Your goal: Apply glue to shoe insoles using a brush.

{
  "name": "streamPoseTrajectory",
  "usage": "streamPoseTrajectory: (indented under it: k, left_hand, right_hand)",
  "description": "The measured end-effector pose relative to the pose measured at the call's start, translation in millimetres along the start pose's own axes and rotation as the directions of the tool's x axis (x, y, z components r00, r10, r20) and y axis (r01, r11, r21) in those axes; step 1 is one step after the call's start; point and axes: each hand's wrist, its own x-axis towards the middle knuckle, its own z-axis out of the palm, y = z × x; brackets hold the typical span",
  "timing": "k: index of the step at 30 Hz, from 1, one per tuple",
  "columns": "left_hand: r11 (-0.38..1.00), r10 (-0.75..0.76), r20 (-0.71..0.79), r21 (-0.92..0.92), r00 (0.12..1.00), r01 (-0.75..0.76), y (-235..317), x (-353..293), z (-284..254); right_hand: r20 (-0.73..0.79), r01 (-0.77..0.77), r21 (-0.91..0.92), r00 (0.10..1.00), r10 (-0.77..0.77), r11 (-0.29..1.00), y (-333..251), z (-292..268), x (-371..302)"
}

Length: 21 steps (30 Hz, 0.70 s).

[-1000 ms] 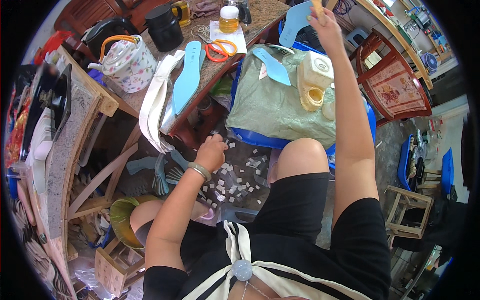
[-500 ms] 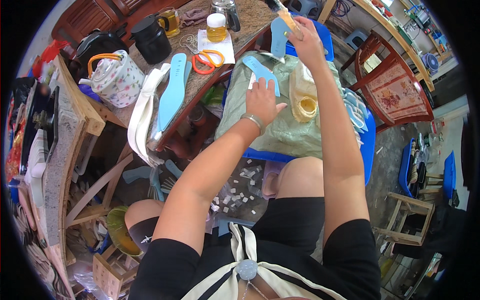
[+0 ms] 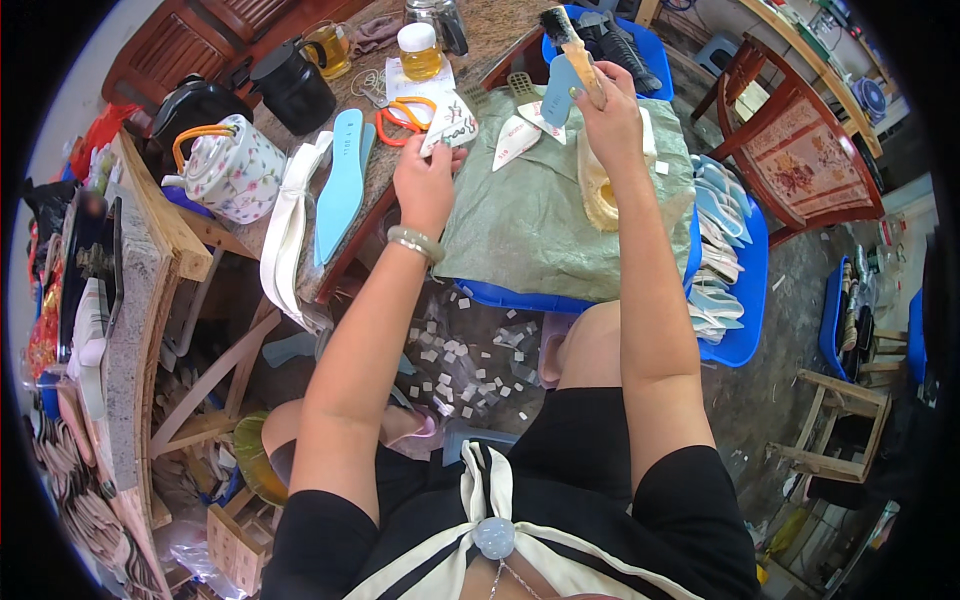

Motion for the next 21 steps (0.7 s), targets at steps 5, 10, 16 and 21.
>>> streamPoseTrajectory:
  k: [5,10,16,21]
  left_hand:
    - [0.819,-0.287,0.062,-0.502,0.956,0.278,-27,-31,28]
    - [0.535,-0.591,0.214,-0.618,0.778,0.577,-77,-60,56]
    - [0.657,-0.679,0.358,-0.094,0.641,0.748,-83,-61,38]
    - [0.682,-0.714,0.392,0.200,0.581,0.703,-55,-82,6]
  right_hand:
    - [-0.034,-0.005,-0.001,0.999,0.005,1.000,0,-5,-4]
    - [-0.016,-0.042,0.010,0.999,0.042,0.999,-1,-11,-6]
    - [-0.008,0.009,-0.028,1.000,-0.010,1.000,-2,-18,-2]
    - [-0.027,0.121,0.067,0.992,-0.120,0.990,-12,-24,7]
